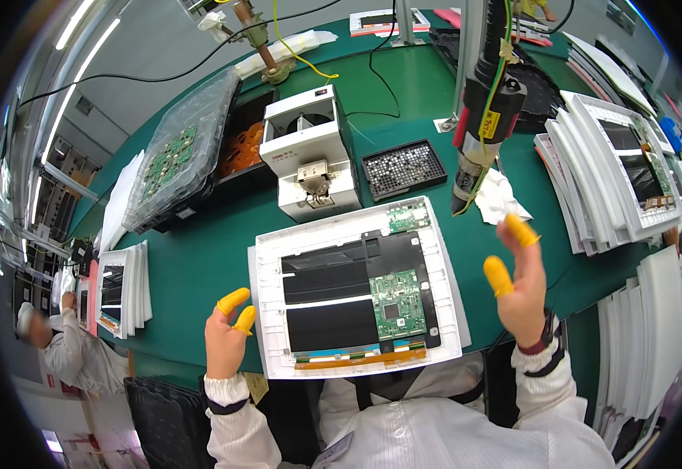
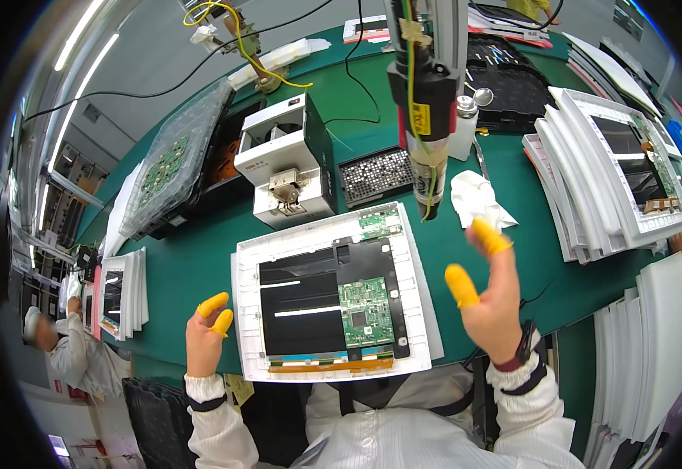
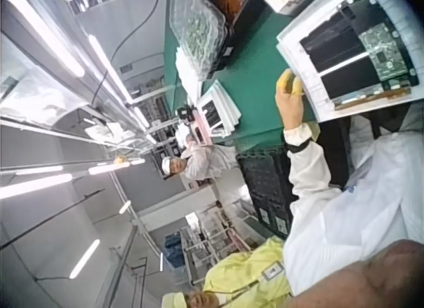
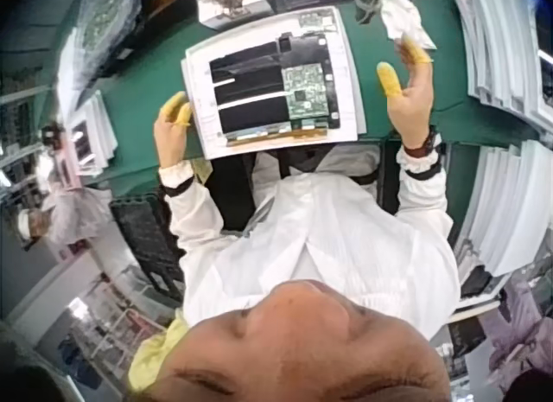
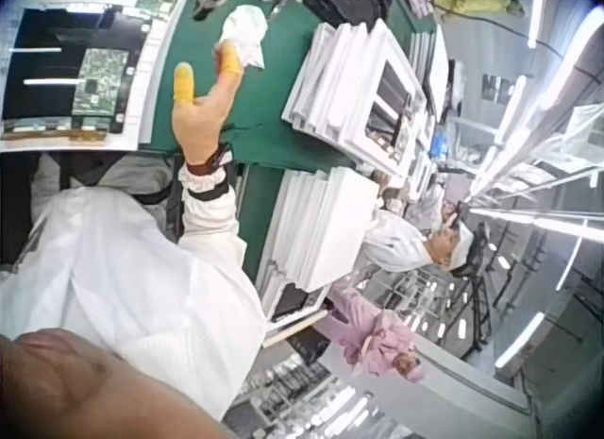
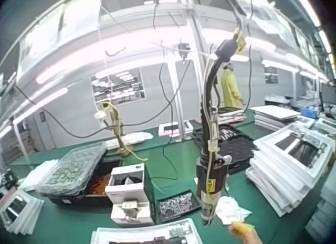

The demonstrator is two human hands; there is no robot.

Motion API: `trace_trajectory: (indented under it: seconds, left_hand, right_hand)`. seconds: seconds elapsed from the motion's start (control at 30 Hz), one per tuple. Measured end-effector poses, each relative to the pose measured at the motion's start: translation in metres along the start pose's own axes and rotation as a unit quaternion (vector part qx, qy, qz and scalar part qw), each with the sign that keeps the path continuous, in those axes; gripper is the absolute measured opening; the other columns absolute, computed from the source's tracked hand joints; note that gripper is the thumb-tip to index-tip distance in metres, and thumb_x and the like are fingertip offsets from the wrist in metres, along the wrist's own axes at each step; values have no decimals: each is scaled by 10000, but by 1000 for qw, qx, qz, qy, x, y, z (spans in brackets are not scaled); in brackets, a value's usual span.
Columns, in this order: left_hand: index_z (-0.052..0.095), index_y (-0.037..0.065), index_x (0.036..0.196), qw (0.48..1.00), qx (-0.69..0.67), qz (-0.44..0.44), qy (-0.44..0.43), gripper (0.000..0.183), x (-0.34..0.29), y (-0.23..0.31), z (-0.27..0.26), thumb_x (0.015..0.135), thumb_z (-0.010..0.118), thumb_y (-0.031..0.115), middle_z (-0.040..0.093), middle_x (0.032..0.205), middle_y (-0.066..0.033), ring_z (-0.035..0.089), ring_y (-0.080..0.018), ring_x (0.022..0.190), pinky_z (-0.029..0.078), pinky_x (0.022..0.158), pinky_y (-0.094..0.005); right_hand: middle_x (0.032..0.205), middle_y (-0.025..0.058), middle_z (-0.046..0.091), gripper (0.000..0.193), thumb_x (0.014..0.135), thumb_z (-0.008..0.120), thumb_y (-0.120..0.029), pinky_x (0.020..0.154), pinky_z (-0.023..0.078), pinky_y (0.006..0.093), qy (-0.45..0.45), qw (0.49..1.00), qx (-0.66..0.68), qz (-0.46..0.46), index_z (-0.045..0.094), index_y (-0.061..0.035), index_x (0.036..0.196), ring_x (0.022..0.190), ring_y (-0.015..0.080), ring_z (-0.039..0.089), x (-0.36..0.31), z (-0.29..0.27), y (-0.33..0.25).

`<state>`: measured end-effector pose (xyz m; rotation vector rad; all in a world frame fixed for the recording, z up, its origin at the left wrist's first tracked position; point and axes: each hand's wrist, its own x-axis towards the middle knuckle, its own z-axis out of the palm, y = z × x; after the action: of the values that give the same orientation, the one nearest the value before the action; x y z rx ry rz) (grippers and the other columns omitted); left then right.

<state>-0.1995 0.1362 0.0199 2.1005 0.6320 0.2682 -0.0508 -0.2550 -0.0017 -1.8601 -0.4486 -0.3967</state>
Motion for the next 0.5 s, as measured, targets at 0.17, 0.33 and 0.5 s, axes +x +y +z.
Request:
trace_trajectory:
  seconds: [0.17,0.33,0.5]
  left_hand:
    - [599,-14,1174,998,-62,13,-3,306,47,-39,21,875,633,38,651,1088,-92,617,-156,972,484,817,-252]
    - [605,-12,1168,996,-77,32,41,262,54,-58,15,914,588,52,648,1061,-65,604,-133,938,463,823,-232]
    - [629,21,1129,991,-108,51,53,261,50,-64,23,869,632,1,626,944,-15,559,-81,793,450,699,-198]
  right_hand:
    - [854,104,642,94,852,636,-29,689,477,291,-29,992,24,120,657,-3,940,762,202,617,-38,-15,1]
    - [773,119,615,66,829,648,-49,586,450,310,-128,982,-32,137,632,12,848,646,220,579,-4,-49,-19]
    - [879,178,602,167,798,656,-84,686,477,432,54,985,-163,-27,591,2,926,790,367,583,88,-45,27]
